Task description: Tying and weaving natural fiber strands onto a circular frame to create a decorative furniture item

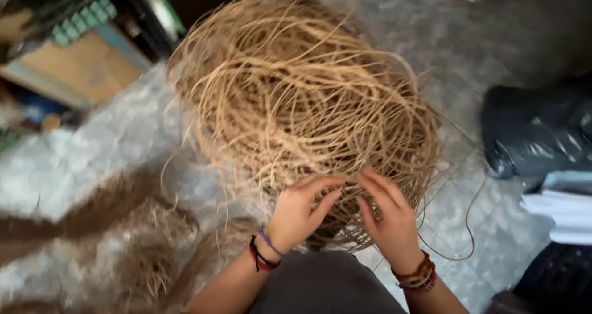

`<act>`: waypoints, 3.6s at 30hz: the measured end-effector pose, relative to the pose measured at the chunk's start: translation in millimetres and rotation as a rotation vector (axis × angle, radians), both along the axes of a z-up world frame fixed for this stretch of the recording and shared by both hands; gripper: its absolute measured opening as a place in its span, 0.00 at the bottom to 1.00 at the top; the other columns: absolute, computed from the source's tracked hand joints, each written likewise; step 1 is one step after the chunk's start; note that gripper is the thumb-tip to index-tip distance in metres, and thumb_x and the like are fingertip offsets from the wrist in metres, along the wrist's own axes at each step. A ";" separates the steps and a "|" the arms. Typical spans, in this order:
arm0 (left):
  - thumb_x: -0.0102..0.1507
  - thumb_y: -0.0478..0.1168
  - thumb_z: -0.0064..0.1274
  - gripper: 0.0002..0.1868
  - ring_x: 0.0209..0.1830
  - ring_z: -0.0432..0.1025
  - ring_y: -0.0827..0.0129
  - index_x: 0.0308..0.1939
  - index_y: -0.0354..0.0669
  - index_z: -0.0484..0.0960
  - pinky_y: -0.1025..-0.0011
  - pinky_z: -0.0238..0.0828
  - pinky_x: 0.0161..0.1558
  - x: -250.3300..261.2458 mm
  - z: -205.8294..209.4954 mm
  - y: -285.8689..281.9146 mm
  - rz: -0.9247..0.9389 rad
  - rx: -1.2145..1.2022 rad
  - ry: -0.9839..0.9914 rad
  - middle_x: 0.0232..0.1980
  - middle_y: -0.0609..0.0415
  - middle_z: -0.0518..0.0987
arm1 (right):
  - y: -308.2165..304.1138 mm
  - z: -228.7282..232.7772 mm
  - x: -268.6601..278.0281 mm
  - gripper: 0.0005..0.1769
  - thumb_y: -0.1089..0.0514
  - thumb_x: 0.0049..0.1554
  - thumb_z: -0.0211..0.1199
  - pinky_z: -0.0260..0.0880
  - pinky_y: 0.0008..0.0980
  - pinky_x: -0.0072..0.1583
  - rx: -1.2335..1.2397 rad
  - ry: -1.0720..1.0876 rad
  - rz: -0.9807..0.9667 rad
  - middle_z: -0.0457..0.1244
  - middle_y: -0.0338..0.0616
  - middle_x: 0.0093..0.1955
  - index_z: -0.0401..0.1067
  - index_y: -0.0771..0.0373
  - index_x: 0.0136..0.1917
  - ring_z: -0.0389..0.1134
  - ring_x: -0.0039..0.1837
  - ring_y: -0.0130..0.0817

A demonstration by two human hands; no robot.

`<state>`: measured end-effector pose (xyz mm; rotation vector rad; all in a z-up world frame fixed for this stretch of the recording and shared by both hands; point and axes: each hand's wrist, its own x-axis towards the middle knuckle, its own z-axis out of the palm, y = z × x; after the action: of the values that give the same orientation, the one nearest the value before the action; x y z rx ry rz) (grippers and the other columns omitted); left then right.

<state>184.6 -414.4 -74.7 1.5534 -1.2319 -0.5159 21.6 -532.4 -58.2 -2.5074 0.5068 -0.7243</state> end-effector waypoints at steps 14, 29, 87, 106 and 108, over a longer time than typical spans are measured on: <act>0.71 0.59 0.35 0.32 0.60 0.72 0.57 0.72 0.43 0.68 0.54 0.72 0.61 -18.7 -41.3 -84.8 -0.593 0.322 1.528 0.62 0.46 0.76 | 9.5 -29.6 -35.5 0.06 0.58 0.60 0.63 0.66 0.37 0.47 -0.056 0.004 -0.158 0.65 0.45 0.41 0.73 0.63 0.46 0.65 0.42 0.41; 0.72 0.45 0.38 0.13 0.36 0.75 0.46 0.43 0.40 0.74 0.53 0.69 0.40 -37.9 -13.4 -48.4 -0.649 0.397 -0.055 0.39 0.41 0.79 | -18.1 -25.9 -31.7 0.21 0.51 0.65 0.50 0.69 0.35 0.65 1.259 -0.199 -0.125 0.71 0.50 0.57 0.75 0.68 0.60 0.71 0.60 0.38; 0.74 0.49 0.36 0.18 0.52 0.76 0.58 0.51 0.41 0.77 0.55 0.78 0.55 33.5 -3.8 -137.5 -0.027 -0.261 1.277 0.51 0.49 0.81 | -15.0 -17.2 -53.2 0.19 0.51 0.67 0.46 0.62 0.27 0.43 0.669 0.084 -0.121 0.59 0.34 0.31 0.72 0.57 0.40 0.61 0.36 0.26; 0.69 0.49 0.49 0.10 0.38 0.80 0.52 0.39 0.51 0.81 0.59 0.77 0.38 -37.9 -23.5 -57.1 -0.410 0.164 -0.243 0.33 0.53 0.84 | -43.5 0.7 -8.1 0.18 0.51 0.66 0.56 0.75 0.45 0.50 0.793 -0.010 -0.272 0.74 0.55 0.42 0.80 0.66 0.53 0.76 0.44 0.47; 0.64 0.55 0.51 0.12 0.38 0.81 0.56 0.37 0.58 0.84 0.59 0.78 0.37 -28.3 -4.8 -57.8 -0.498 0.277 -0.470 0.33 0.56 0.84 | -48.3 -13.3 -6.6 0.15 0.54 0.64 0.60 0.66 0.33 0.38 0.671 0.059 -0.211 0.67 0.45 0.26 0.77 0.62 0.37 0.63 0.31 0.34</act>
<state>156.2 -472.3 -79.6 1.6509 -2.0041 -0.6835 15.0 -580.6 -71.5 -1.8658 0.8788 -0.4506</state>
